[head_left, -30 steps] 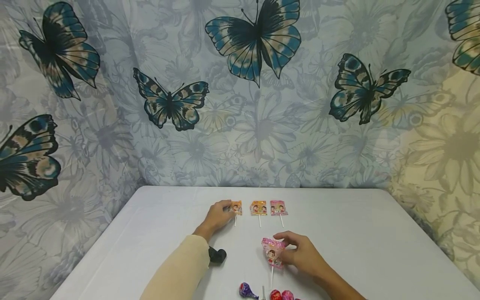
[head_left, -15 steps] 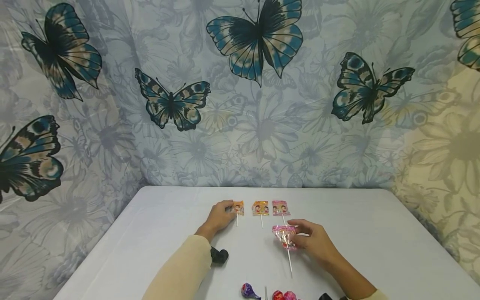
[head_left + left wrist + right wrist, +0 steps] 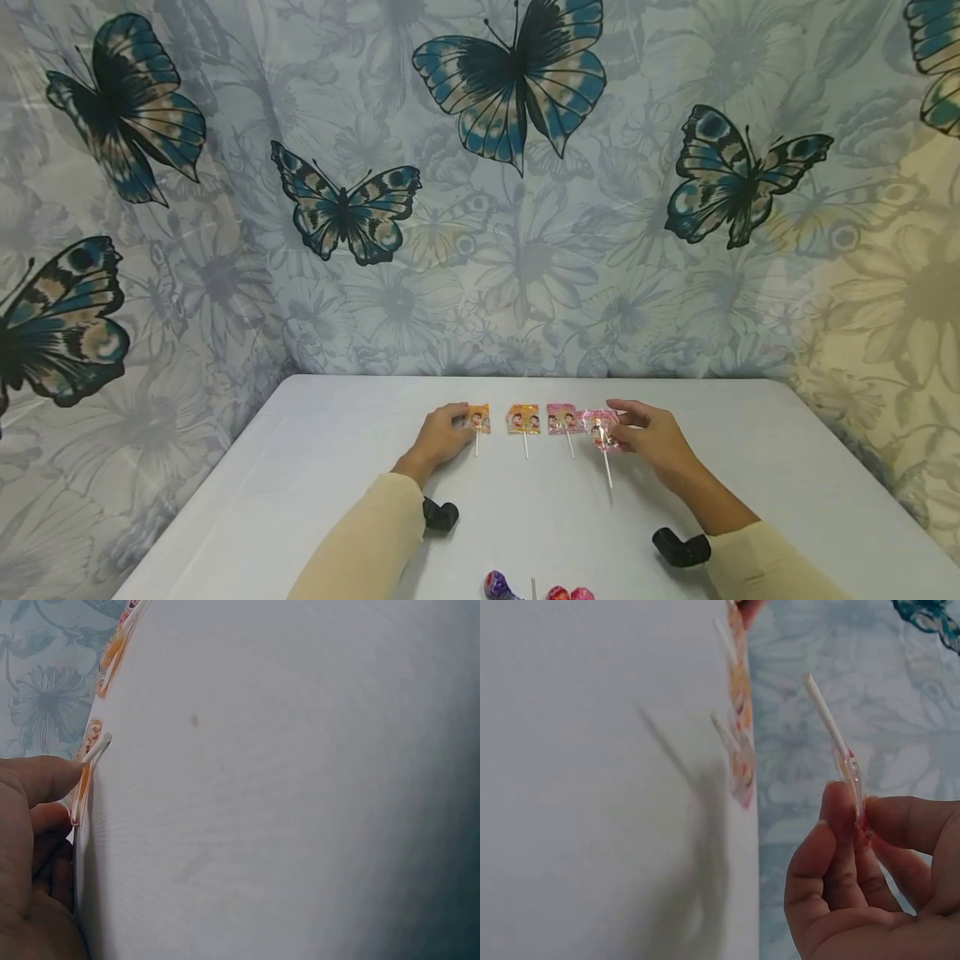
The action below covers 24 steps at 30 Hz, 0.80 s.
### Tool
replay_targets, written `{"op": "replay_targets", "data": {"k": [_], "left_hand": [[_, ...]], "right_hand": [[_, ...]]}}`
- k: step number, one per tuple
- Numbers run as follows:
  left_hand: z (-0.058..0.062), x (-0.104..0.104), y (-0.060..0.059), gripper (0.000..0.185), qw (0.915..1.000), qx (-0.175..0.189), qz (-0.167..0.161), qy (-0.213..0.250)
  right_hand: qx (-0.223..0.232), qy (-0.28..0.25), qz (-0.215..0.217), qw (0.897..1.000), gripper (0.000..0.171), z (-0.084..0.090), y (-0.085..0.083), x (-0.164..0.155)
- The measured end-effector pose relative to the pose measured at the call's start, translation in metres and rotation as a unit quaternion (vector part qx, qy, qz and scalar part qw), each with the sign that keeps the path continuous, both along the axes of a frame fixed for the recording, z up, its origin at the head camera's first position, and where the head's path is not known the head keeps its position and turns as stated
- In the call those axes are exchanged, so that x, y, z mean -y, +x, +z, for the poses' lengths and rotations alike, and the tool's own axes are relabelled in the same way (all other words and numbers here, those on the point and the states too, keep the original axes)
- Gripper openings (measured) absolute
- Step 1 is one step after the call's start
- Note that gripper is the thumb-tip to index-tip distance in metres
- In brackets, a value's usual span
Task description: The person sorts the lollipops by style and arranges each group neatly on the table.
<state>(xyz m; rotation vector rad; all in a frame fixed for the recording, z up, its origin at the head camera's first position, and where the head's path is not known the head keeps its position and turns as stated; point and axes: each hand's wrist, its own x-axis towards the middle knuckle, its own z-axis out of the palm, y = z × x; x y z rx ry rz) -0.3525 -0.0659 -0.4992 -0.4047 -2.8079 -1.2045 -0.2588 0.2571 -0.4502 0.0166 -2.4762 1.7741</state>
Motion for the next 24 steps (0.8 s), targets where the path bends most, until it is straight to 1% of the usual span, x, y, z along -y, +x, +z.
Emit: {"op": "replay_targets", "data": {"k": [3, 10, 14, 21, 24], "left_hand": [[-0.001, 0.001, -0.001, 0.044, 1.0000, -0.005, 0.000, 0.002], [-0.001, 0.001, -0.001, 0.044, 0.9999, 0.003, -0.002, 0.009], [0.000, 0.001, -0.001, 0.043, 0.9999, 0.005, -0.004, 0.009], [0.000, 0.000, -0.002, 0.044, 0.9999, 0.004, -0.003, 0.013], [-0.001, 0.000, -0.002, 0.044, 0.9999, 0.005, 0.000, 0.014]], "right_hand": [[0.000, 0.009, 0.003, 1.000, 0.042, -0.001, -0.010, -0.007], [0.013, 0.029, 0.011, 0.999, 0.046, -0.011, -0.028, -0.020], [0.025, 0.045, 0.003, 0.999, 0.048, -0.015, -0.034, -0.024], [0.054, 0.067, -0.028, 0.996, 0.045, -0.020, -0.044, -0.025], [0.054, 0.076, -0.030, 0.995, 0.044, -0.023, -0.048, -0.024]]}}
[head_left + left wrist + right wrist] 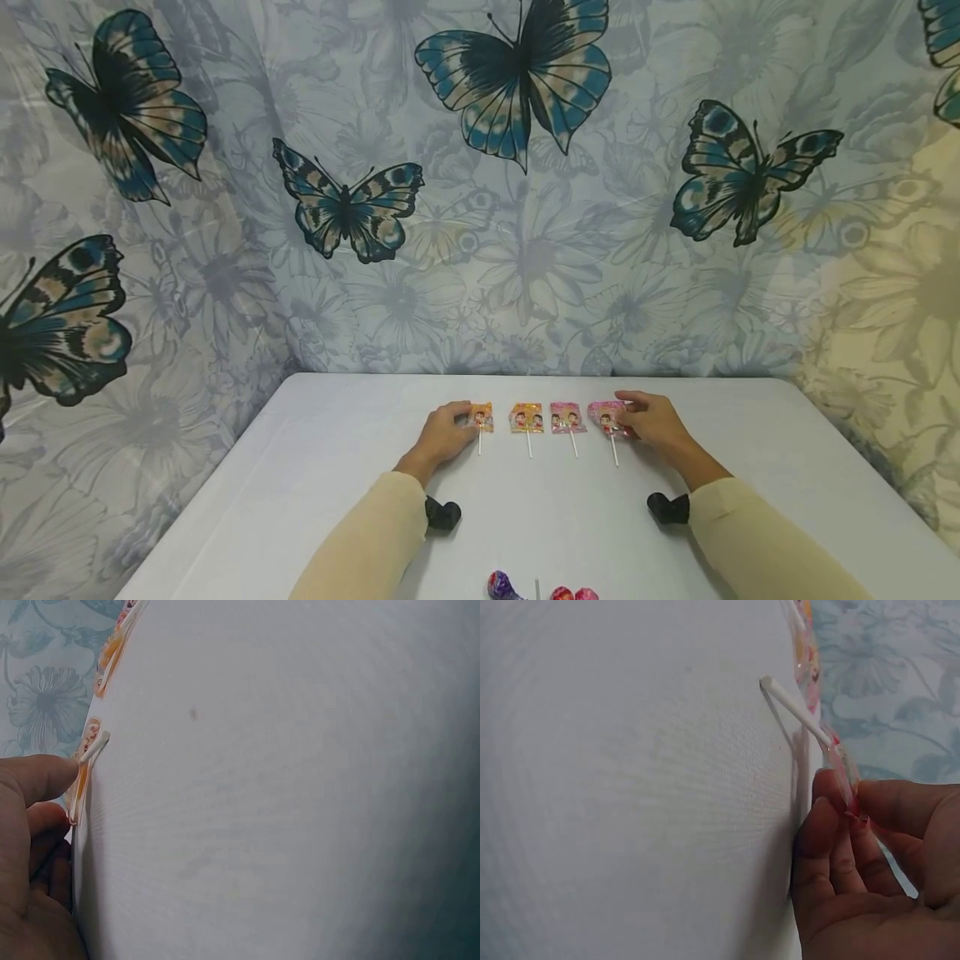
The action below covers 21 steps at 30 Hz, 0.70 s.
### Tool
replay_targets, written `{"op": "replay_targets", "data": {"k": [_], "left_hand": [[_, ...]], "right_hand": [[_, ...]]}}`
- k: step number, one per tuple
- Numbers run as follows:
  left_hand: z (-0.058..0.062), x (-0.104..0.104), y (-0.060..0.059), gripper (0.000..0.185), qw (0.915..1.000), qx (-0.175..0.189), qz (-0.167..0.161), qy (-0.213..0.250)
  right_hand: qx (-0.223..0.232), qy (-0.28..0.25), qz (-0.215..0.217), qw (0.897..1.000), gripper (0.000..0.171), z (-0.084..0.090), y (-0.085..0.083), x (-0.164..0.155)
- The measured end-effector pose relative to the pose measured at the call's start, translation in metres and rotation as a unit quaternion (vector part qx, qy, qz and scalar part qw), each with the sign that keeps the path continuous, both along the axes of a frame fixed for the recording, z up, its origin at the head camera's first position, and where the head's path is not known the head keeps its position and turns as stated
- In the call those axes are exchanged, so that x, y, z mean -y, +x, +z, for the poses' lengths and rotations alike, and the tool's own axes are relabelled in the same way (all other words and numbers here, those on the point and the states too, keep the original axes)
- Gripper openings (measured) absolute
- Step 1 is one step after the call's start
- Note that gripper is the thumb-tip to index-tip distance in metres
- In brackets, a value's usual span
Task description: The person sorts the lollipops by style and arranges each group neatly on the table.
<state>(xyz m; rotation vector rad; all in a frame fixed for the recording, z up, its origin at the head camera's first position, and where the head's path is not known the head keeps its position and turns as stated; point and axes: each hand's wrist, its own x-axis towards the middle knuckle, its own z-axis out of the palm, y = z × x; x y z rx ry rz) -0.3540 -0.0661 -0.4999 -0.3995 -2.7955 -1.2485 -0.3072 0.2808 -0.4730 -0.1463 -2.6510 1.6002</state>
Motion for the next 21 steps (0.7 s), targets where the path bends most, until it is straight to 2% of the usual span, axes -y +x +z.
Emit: {"op": "replay_targets", "data": {"k": [5, 11, 18, 21], "left_hand": [[0.000, 0.000, 0.000, 0.044, 1.0000, -0.004, -0.002, -0.004], [-0.002, 0.000, -0.001, 0.044, 0.9998, -0.013, -0.008, -0.011], [-0.003, 0.001, -0.003, 0.043, 0.9997, -0.012, -0.005, -0.023], [-0.003, 0.000, -0.002, 0.043, 0.9998, -0.010, -0.004, -0.019]], "right_hand": [[-0.011, 0.026, -0.004, 1.000, 0.043, -0.003, -0.006, 0.001], [-0.025, 0.085, -0.009, 0.996, 0.044, -0.004, -0.010, 0.001], [-0.036, 0.189, 0.013, 0.981, 0.046, -0.002, -0.016, 0.004], [-0.040, 0.219, 0.022, 0.975, 0.046, -0.001, -0.018, 0.005]]}}
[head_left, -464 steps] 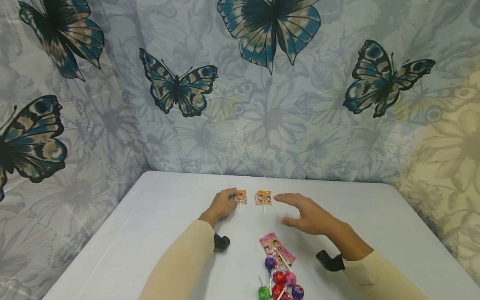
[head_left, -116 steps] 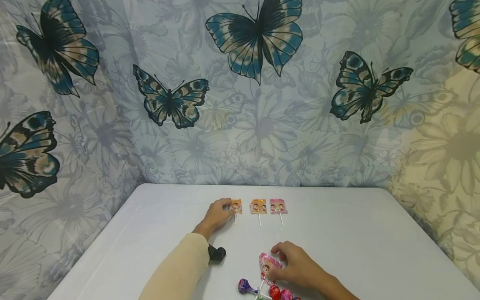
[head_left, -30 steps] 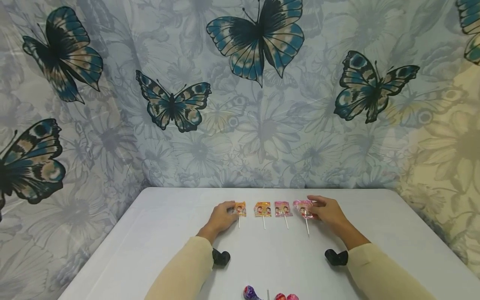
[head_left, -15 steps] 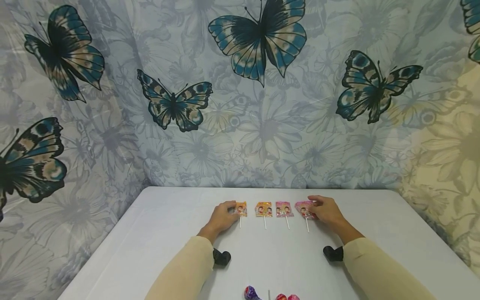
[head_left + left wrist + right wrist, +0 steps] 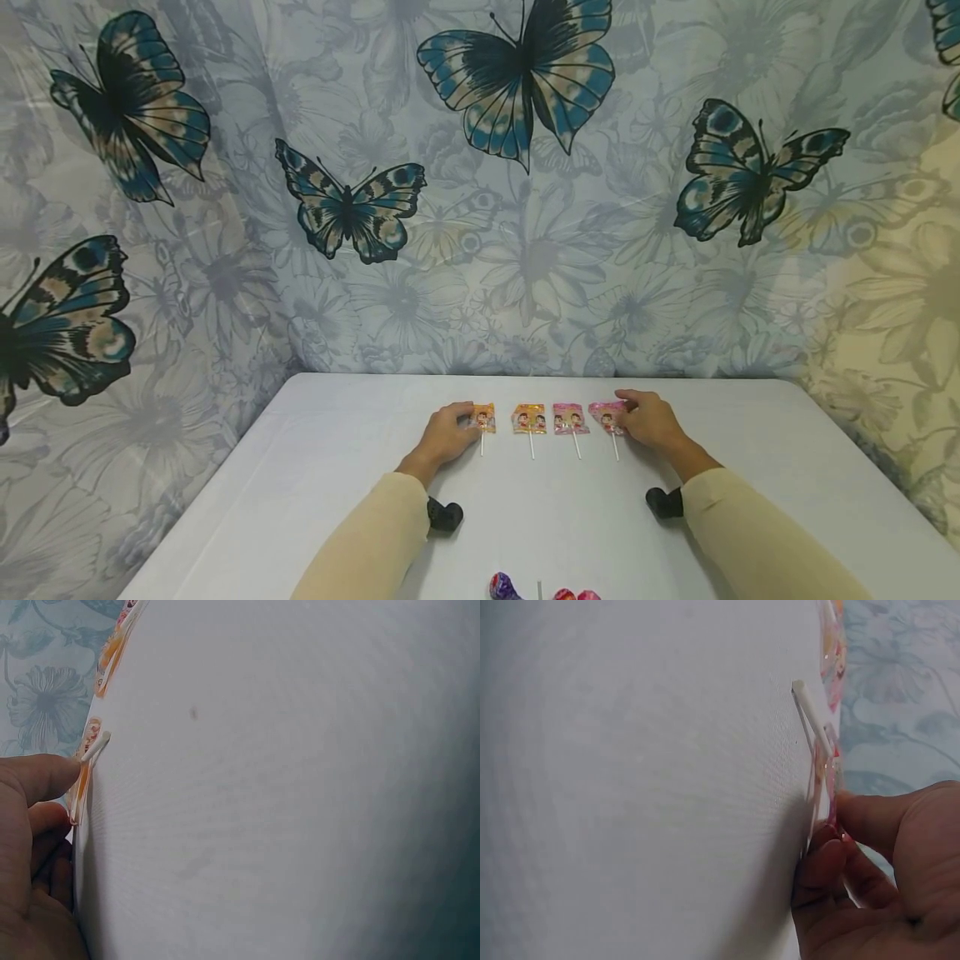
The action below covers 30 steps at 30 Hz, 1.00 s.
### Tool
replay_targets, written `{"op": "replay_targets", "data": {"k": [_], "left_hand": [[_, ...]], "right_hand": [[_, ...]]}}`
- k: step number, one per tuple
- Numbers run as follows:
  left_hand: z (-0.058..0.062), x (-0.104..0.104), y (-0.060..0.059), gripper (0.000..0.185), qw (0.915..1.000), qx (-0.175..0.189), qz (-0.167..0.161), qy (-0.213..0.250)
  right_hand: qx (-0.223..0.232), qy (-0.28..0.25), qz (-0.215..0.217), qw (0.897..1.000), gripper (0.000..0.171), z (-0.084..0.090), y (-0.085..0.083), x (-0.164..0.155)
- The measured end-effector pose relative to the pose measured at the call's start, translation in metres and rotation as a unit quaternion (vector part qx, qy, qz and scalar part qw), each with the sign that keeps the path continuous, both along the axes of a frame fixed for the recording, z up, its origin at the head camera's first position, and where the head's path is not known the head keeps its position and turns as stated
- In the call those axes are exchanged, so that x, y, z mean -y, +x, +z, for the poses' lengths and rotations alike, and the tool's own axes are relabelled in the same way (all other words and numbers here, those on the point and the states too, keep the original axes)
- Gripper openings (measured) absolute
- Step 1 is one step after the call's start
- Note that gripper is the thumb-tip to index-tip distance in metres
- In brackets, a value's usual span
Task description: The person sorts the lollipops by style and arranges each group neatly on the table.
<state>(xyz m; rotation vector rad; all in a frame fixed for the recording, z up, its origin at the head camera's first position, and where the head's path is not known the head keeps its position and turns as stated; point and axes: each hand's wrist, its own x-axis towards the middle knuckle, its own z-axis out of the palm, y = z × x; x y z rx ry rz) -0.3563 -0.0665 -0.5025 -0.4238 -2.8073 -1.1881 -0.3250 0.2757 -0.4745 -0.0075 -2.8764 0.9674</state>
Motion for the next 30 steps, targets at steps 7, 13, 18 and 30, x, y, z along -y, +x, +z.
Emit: {"op": "replay_targets", "data": {"k": [7, 13, 18, 30], "left_hand": [[0.0012, 0.0001, 0.0013, 0.044, 1.0000, -0.004, -0.001, 0.000], [0.0018, -0.0002, 0.0019, 0.043, 1.0000, -0.001, -0.001, 0.003], [0.0018, -0.0016, 0.0017, 0.043, 1.0000, 0.003, 0.003, 0.002], [0.0049, -0.0016, 0.0041, 0.044, 0.9999, 0.009, 0.004, 0.009]], "right_hand": [[0.006, 0.017, 0.003, 1.000, 0.045, -0.0030, -0.0045, -0.0004], [-0.004, 0.031, 0.002, 1.000, 0.042, -0.0050, -0.0049, -0.0009], [-0.025, 0.053, 0.003, 0.998, 0.039, -0.0047, -0.0032, -0.0030], [-0.024, 0.040, 0.025, 0.999, 0.051, -0.0035, 0.0037, -0.0003]]}}
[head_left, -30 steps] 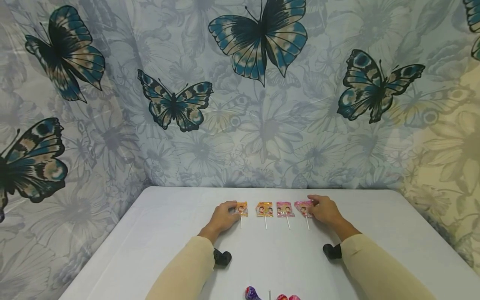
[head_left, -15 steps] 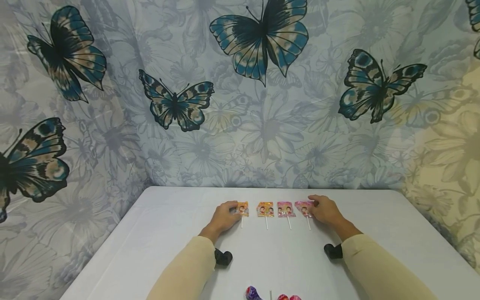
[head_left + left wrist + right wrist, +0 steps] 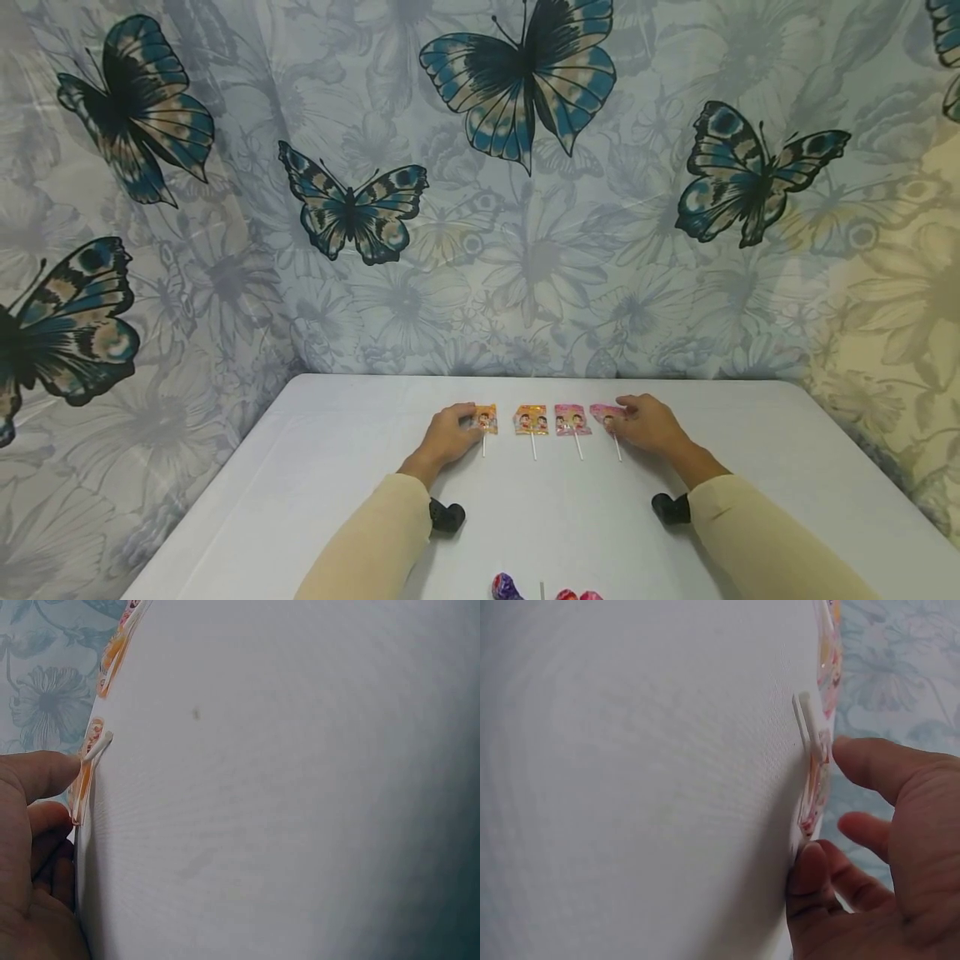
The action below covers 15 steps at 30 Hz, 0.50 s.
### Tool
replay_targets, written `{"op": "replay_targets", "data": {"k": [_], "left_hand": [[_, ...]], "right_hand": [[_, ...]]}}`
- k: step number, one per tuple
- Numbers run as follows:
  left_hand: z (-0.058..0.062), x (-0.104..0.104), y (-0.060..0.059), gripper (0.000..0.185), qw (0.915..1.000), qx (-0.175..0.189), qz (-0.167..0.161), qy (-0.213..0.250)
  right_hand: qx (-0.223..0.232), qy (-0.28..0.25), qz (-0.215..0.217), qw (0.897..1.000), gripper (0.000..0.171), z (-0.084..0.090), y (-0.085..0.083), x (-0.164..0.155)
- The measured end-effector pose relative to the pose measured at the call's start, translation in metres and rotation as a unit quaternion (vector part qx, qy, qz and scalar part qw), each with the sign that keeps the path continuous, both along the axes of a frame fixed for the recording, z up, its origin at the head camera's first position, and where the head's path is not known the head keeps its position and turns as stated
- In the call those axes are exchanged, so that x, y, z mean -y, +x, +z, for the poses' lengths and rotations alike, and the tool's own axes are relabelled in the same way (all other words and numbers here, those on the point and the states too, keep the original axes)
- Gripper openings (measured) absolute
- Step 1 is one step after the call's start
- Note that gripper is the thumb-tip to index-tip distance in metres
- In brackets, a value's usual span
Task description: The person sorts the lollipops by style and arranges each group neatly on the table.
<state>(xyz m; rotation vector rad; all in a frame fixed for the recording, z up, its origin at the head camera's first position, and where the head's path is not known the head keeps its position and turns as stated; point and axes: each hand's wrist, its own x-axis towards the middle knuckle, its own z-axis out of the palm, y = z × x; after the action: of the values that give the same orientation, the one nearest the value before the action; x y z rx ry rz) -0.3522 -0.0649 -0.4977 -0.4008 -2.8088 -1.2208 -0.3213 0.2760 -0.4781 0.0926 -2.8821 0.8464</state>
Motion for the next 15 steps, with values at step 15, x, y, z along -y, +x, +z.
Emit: {"op": "replay_targets", "data": {"k": [15], "left_hand": [[-0.0012, 0.0011, -0.0009, 0.045, 0.9999, 0.002, -0.003, 0.010]], "right_hand": [[-0.003, 0.015, 0.008, 1.000, 0.053, 0.0003, 0.0032, 0.0017]]}}
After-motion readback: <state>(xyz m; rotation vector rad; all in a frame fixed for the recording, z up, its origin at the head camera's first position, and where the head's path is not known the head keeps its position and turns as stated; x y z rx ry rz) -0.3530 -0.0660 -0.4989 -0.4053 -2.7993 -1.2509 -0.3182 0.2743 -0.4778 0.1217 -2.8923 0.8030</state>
